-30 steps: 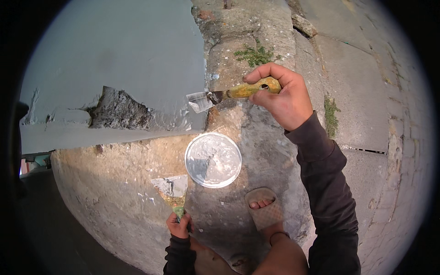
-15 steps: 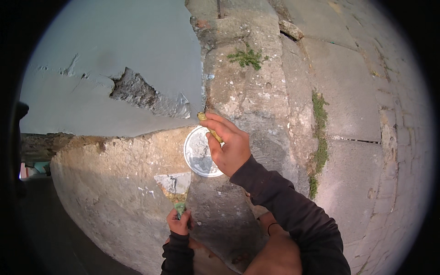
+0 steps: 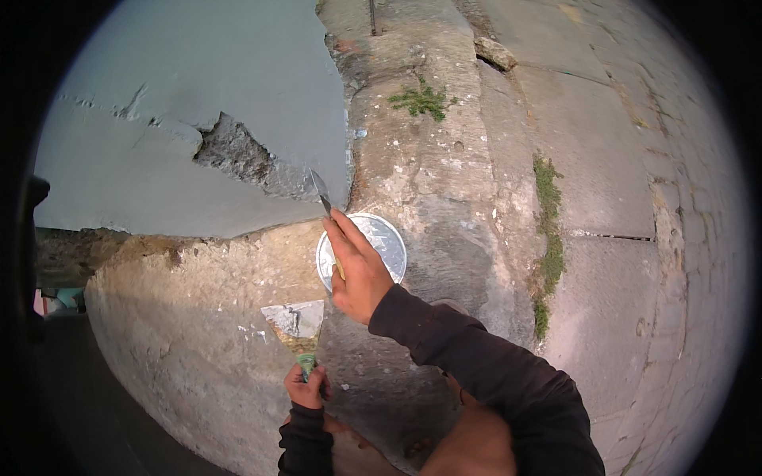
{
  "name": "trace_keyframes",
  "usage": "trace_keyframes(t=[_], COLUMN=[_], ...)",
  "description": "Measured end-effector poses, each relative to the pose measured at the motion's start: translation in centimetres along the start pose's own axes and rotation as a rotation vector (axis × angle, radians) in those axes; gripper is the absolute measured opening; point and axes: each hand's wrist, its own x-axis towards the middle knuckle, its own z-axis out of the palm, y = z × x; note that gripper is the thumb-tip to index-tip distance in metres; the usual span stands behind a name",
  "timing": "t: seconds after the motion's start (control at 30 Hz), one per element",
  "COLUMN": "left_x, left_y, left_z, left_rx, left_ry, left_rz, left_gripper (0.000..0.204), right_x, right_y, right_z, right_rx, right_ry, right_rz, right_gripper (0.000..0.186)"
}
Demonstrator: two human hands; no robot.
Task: The person scoops cement from a bucket with a small trowel and applies it to a concrete wall using a larger trowel, smoothing the surface repeatedly. The person works on a localized patch near the base of the wall, transferring material between tools and spreading it evenly.
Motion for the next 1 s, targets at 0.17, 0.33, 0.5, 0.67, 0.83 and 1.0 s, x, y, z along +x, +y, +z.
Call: trace_keyframes(t=[0.17,0.33,0.5,0.67,0.83,1.0], left_x=[-0.1,-0.3,-0.4,-0.5,-0.4,-0.4], left_y=[0.0,-0.3,-0.6,-0.7,-0.8,-1.1], left_z=[-0.1,-0.6,-1.2,-1.2,-1.3,-1.4], left_rx=[-0.008,0.000,-0.010,-0.009,0.001,0.034], left_ry=[-0.003,0.015,0.011,0.032,0.017,0.030], left_rz=[-0.004,0.019,0.053,0.040,0.075,0.068], left_gripper=[0.007,0.008,0.009,0.007,0.008,0.013], right_x=[-1.0,-1.2,1.2,0.1,-1.1,1.7], right_y=[-1.3,-1.9,-0.7,-2.0,-2.8,0.2], right_z=[2.7,1.2,1.0,2.0,0.8,-1.0], right_rx=[-0.033,0.040,0.004,0.082,0.034,0.082], right_ry=[0.022,0.069,0.070,0.082,0.112,0.183], right_rz=[-0.035,0.029,0.110,0.065,0.013,0.175], right_gripper=[0.070,0.069,0.066,0.064,0.065,0.050])
